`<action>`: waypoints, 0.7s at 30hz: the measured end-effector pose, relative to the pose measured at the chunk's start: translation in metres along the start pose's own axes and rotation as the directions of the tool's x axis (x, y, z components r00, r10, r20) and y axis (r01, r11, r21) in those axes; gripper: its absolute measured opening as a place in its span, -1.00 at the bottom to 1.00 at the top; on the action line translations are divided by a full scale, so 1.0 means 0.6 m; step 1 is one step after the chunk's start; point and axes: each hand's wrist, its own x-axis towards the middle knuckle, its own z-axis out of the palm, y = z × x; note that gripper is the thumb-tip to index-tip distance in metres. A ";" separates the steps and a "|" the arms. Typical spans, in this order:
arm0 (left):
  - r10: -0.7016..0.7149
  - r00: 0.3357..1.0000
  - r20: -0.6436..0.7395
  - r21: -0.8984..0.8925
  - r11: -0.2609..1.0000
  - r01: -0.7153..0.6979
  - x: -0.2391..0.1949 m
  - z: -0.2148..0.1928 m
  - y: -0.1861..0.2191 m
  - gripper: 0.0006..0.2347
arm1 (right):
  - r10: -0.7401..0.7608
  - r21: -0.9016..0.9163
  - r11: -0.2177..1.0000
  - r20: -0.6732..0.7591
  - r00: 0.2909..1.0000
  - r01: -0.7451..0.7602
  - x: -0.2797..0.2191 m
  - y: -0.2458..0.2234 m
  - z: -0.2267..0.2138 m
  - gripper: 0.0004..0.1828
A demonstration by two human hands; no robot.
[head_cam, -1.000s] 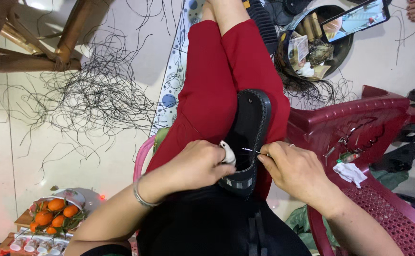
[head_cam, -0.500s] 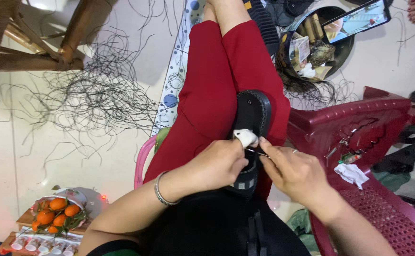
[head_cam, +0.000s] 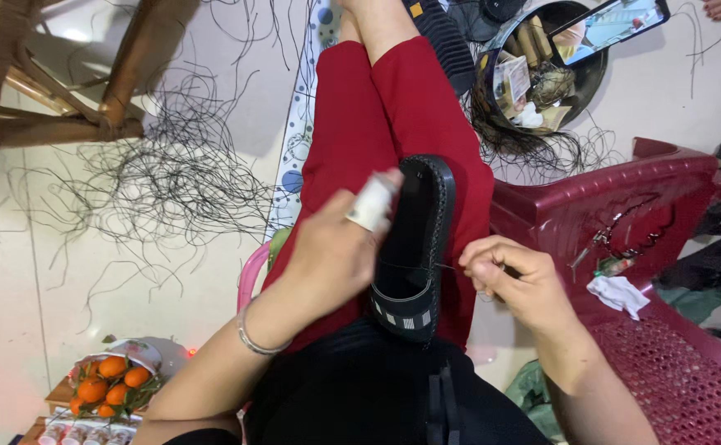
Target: The person sits on the floor and sews a black sandal using a needle and thread. They hold the sandal on their lap, repeatedly passing the needle through the sole and strap, and pull the thread tight to secure the stitching. The person occasionally adjusts the sandal's position and uses a small tool to assist with the sewing process.
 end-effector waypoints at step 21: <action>-0.210 0.955 0.210 -0.723 0.624 0.296 -0.063 0.009 -0.002 -0.79 | -0.704 -0.767 0.478 -0.043 0.709 0.428 0.015 0.031 0.036 -0.93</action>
